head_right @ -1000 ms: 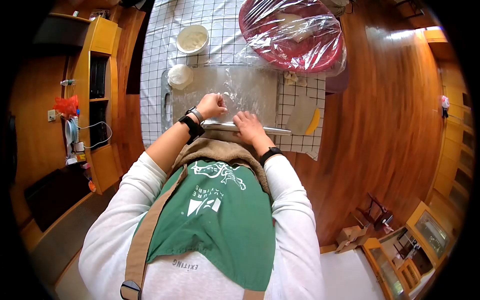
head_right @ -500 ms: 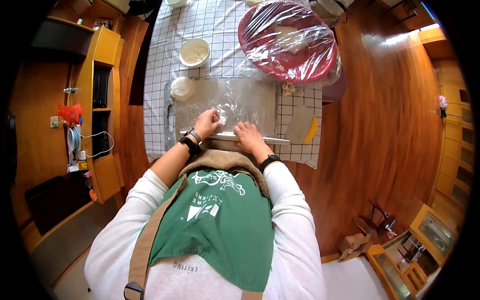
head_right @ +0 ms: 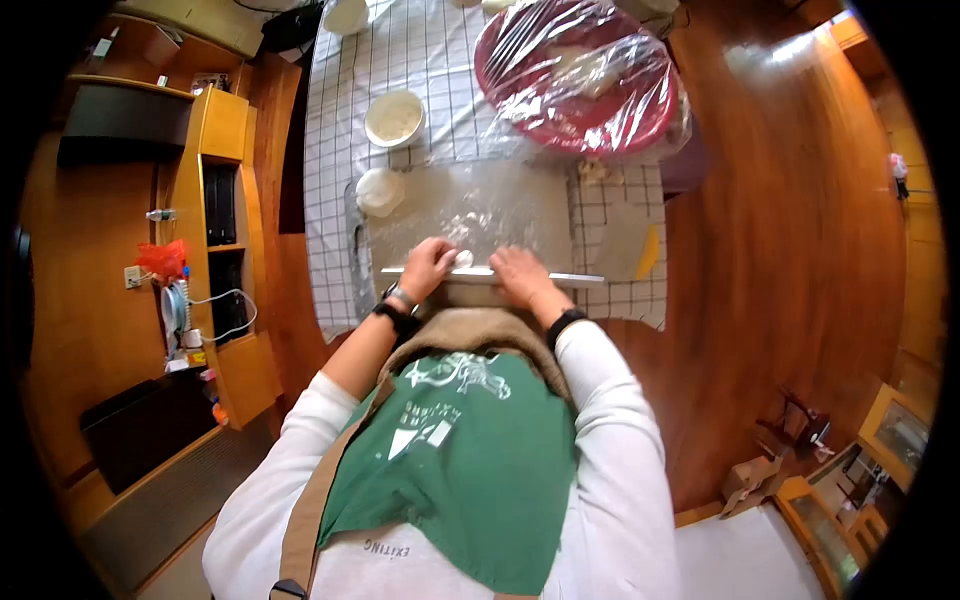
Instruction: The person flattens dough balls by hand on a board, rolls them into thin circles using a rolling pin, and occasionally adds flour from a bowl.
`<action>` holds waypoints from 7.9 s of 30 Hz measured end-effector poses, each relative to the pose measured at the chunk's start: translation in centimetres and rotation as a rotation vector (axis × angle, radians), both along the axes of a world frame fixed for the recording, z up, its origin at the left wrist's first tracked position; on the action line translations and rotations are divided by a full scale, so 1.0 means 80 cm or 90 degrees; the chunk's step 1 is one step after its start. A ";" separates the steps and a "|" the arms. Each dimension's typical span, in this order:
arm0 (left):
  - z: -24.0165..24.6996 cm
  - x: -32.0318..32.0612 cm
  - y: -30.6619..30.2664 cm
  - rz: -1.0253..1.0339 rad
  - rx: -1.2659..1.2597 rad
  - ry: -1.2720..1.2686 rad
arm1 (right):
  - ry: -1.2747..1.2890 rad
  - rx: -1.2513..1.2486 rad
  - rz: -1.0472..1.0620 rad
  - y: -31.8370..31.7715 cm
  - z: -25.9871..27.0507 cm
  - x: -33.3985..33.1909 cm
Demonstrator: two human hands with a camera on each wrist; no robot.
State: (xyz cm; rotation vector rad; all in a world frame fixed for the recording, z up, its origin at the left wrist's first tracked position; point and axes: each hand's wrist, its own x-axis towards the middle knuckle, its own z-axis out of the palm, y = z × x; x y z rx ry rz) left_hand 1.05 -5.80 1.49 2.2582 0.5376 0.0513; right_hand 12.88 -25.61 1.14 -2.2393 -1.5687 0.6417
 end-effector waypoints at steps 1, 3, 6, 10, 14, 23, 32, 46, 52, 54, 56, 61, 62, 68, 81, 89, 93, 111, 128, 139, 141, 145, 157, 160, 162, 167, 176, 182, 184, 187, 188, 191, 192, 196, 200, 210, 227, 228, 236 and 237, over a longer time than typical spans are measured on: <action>0.000 -0.005 0.001 0.038 -0.031 -0.045 | 0.008 0.021 0.001 0.001 0.000 0.001; 0.012 -0.013 0.009 0.014 0.055 -0.064 | 0.014 0.048 -0.016 0.001 0.003 -0.002; 0.030 -0.021 0.012 -0.018 0.137 -0.079 | -0.016 0.054 -0.014 0.006 0.021 -0.005; 0.013 -0.020 0.017 0.026 0.192 -0.020 | -0.033 0.065 -0.019 0.018 0.020 0.001; 0.000 -0.013 0.011 0.107 0.305 0.042 | -0.056 0.044 -0.002 0.022 0.011 0.011; -0.008 0.005 0.017 0.155 0.423 0.041 | -0.199 0.097 -0.179 0.053 0.006 0.028; -0.011 -0.021 0.004 0.117 0.414 0.096 | -0.270 0.068 -0.177 0.035 -0.018 0.001; 0.012 -0.055 -0.019 -0.107 0.198 -0.136 | -0.163 0.087 -0.073 -0.012 -0.013 0.007; 0.015 -0.031 -0.035 -0.175 0.305 -0.116 | -0.118 0.033 -0.233 -0.051 -0.005 0.017; 0.007 -0.028 -0.032 -0.160 0.314 -0.101 | -0.123 0.029 -0.235 -0.058 -0.008 0.015; 0.001 -0.030 -0.033 -0.155 0.296 -0.026 | -0.130 0.027 -0.236 -0.058 -0.010 0.014; -0.004 -0.031 -0.041 -0.089 0.220 0.035 | -0.117 0.025 -0.224 -0.061 -0.021 0.017; -0.005 -0.031 -0.043 -0.062 0.168 -0.001 | -0.114 0.037 -0.216 -0.062 -0.022 0.016; -0.018 -0.028 -0.037 0.054 0.018 -0.069 | -0.104 0.019 -0.196 -0.055 -0.002 0.018; -0.001 -0.037 0.000 0.182 0.485 -0.054 | -0.081 0.048 -0.050 -0.010 -0.005 -0.010; -0.019 -0.002 0.016 0.202 0.453 0.051 | -0.215 0.034 -0.134 0.034 0.007 0.012; -0.015 -0.053 0.001 0.126 0.329 0.114 | -0.206 0.069 -0.102 0.003 -0.010 -0.006; -0.011 -0.098 0.000 0.041 0.287 0.189 | -0.149 -0.006 0.022 -0.011 0.005 -0.024; -0.007 -0.005 -0.056 0.026 0.140 0.112 | -0.093 -0.112 -0.248 -0.037 -0.015 0.019; 0.017 0.005 0.002 0.128 -0.289 0.049 | -0.029 -0.017 -0.269 -0.048 -0.021 0.026; 0.006 0.008 0.009 0.123 -0.305 0.046 | -0.015 0.073 -0.300 -0.052 -0.030 0.028; 0.012 0.014 0.003 0.139 -0.231 0.037 | 0.040 0.052 -0.360 -0.046 -0.019 0.027; -0.053 -0.018 -0.026 0.224 0.319 0.071 | 0.037 0.111 -0.308 -0.048 -0.021 0.031; -0.043 0.027 -0.033 0.133 0.228 0.016 | 0.058 0.096 -0.304 -0.050 -0.022 0.036; -0.038 0.040 -0.034 0.033 0.108 -0.030 | 0.064 0.089 -0.295 -0.049 -0.027 0.035; -0.039 0.008 0.007 0.115 0.114 -0.158 | 0.074 0.118 -0.272 -0.055 -0.027 0.043; -0.029 0.066 -0.003 -0.108 0.086 -0.114 | 0.183 0.111 -0.326 -0.050 -0.010 0.049; -0.004 0.029 -0.016 -0.219 -0.029 -0.086 | 0.218 0.099 -0.333 -0.051 -0.013 0.052; -0.009 0.002 -0.026 -0.206 0.122 -0.067 | 0.215 0.107 -0.338 -0.051 -0.011 0.050; -0.037 -0.029 -0.060 -0.215 0.302 0.012 | 0.174 0.128 -0.333 -0.051 -0.019 0.047; -0.047 -0.027 -0.067 -0.185 0.304 0.008 | 0.139 0.132 -0.326 -0.051 -0.025 0.046; -0.045 0.012 -0.073 -0.099 0.324 0.045 | 0.181 0.118 -0.315 -0.046 -0.010 0.049; -0.042 0.027 -0.071 -0.077 0.312 0.047 | 0.174 0.119 -0.322 -0.049 -0.009 0.047; -0.034 0.053 -0.060 -0.026 0.309 0.056 | 0.151 0.111 -0.329 -0.049 -0.021 0.046; -0.001 0.052 -0.035 0.073 0.255 0.011 | 0.153 0.105 -0.326 -0.044 -0.025 0.055; -0.010 0.066 -0.041 0.106 0.125 0.165 | 0.156 0.014 -0.330 -0.046 -0.043 0.054; 0.026 0.053 -0.007 0.066 -0.148 0.061 | 0.172 0.064 -0.339 -0.042 -0.035 0.051; 0.029 0.059 -0.008 0.046 -0.168 0.058 | 0.174 0.062 -0.340 -0.041 -0.035 0.051; 0.032 0.084 -0.007 0.039 -0.044 0.026 | 0.134 0.057 -0.332 -0.040 -0.035 0.051; 0.030 0.081 -0.007 0.023 0.110 -0.071 | 0.137 0.058 -0.331 -0.039 -0.032 0.054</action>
